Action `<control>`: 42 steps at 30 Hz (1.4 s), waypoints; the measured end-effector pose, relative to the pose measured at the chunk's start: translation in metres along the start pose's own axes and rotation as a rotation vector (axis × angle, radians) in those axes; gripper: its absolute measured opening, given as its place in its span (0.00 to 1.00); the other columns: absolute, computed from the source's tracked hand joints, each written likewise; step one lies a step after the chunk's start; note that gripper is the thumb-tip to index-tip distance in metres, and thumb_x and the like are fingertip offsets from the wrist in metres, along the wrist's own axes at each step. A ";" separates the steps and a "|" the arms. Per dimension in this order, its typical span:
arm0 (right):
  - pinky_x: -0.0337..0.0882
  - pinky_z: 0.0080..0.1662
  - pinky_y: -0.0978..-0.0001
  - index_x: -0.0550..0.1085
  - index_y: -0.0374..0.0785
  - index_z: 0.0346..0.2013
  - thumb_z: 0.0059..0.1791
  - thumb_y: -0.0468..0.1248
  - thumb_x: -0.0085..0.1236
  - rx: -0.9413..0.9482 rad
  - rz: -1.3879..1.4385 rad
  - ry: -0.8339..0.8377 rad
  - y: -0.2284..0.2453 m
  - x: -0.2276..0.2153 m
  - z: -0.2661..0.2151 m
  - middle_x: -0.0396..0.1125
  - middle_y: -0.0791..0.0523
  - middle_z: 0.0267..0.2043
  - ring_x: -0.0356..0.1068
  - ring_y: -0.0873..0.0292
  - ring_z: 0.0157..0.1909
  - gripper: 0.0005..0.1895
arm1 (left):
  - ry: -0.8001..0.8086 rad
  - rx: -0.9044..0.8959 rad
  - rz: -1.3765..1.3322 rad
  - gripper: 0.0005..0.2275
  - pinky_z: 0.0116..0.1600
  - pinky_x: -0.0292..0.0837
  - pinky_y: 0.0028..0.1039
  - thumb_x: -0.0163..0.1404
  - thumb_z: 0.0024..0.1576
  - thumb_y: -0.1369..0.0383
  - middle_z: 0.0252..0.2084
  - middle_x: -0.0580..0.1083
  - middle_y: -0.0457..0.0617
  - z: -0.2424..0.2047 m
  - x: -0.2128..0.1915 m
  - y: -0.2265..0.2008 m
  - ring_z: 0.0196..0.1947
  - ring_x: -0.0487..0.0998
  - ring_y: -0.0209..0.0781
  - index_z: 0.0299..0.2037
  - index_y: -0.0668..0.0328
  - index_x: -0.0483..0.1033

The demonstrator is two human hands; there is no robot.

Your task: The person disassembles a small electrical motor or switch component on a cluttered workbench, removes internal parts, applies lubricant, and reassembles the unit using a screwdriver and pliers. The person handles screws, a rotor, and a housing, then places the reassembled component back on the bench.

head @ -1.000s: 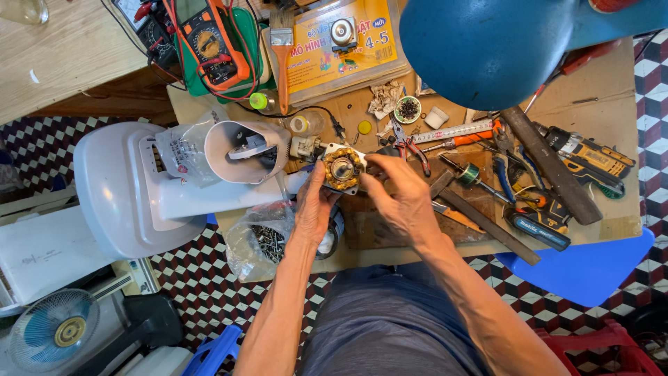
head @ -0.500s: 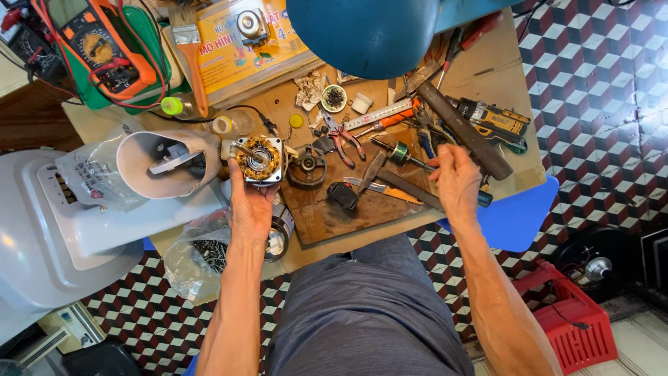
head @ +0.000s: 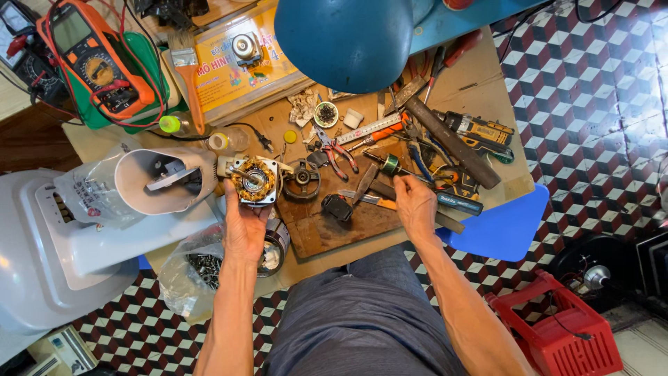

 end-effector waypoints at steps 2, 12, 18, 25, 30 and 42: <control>0.72 0.42 0.55 0.78 0.35 0.47 0.56 0.39 0.52 -0.291 0.028 -0.163 0.016 -0.016 0.013 0.72 0.44 0.39 0.74 0.44 0.38 0.12 | 0.009 -0.001 0.004 0.31 0.60 0.75 0.34 0.58 0.53 0.47 0.59 0.74 0.45 0.000 0.001 0.000 0.57 0.76 0.40 0.63 0.53 0.68; 0.73 0.35 0.48 0.79 0.36 0.33 0.48 0.32 0.56 -0.757 -0.605 -0.097 0.025 0.027 0.122 0.74 0.45 0.39 0.75 0.42 0.35 0.05 | 0.043 -0.056 0.026 0.26 0.51 0.76 0.30 0.56 0.57 0.49 0.53 0.77 0.45 0.003 -0.001 0.006 0.51 0.78 0.37 0.59 0.55 0.72; 0.72 0.36 0.50 0.76 0.36 0.29 0.49 0.35 0.59 -0.910 -0.617 -0.099 0.045 0.016 0.122 0.72 0.48 0.36 0.74 0.44 0.37 0.06 | 0.062 -0.077 0.063 0.23 0.49 0.79 0.29 0.56 0.57 0.50 0.49 0.79 0.45 0.008 0.000 -0.003 0.46 0.80 0.36 0.56 0.57 0.74; 0.74 0.45 0.56 0.75 0.32 0.41 0.58 0.34 0.58 -1.036 -0.209 -0.287 0.100 -0.056 0.050 0.70 0.47 0.49 0.73 0.46 0.46 0.06 | 0.031 -0.074 0.132 0.24 0.50 0.80 0.29 0.56 0.55 0.48 0.46 0.80 0.46 0.005 0.010 -0.010 0.44 0.82 0.35 0.51 0.59 0.77; 0.77 0.41 0.66 0.64 0.32 0.47 0.63 0.41 0.44 -0.361 0.738 0.093 0.096 -0.071 0.057 0.70 0.47 0.42 0.77 0.57 0.38 0.13 | 0.034 -0.062 0.201 0.23 0.47 0.79 0.28 0.56 0.56 0.48 0.44 0.80 0.45 0.009 0.012 -0.005 0.43 0.81 0.35 0.51 0.59 0.77; 0.69 0.30 0.74 0.59 0.34 0.64 0.56 0.38 0.44 0.051 0.893 0.549 0.100 -0.008 -0.004 0.73 0.44 0.44 0.69 0.63 0.28 0.22 | -0.006 -0.032 0.197 0.24 0.51 0.75 0.29 0.57 0.54 0.47 0.46 0.79 0.42 0.008 0.027 0.000 0.45 0.79 0.33 0.52 0.56 0.78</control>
Point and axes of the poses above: each hand's wrist, its own z-axis towards the middle knuckle, its own x-axis out of the palm, y = z × x, the point moved 5 cm from there along z, towards the middle knuckle
